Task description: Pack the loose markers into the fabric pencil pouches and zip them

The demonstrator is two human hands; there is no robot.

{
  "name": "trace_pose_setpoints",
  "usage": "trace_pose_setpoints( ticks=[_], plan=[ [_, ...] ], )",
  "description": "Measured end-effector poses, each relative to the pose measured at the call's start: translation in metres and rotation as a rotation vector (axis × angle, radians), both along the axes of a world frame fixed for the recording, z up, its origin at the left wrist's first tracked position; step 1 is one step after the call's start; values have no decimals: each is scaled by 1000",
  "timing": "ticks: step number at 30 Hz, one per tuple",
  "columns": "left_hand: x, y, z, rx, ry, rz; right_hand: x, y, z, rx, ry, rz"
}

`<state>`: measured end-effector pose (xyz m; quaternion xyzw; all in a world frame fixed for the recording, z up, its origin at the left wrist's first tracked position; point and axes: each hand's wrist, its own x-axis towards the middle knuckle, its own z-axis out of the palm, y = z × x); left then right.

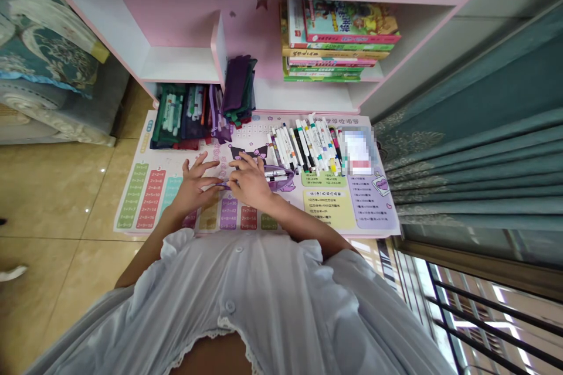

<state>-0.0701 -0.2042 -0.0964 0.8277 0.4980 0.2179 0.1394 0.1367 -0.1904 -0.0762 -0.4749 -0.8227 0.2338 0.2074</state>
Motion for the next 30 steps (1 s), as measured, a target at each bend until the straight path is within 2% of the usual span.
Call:
trace_pose_setpoints(
  ticks=[30],
  plan=[
    [0,1,2,-19,4,-6,3,1,0,-37,21,-32]
  ],
)
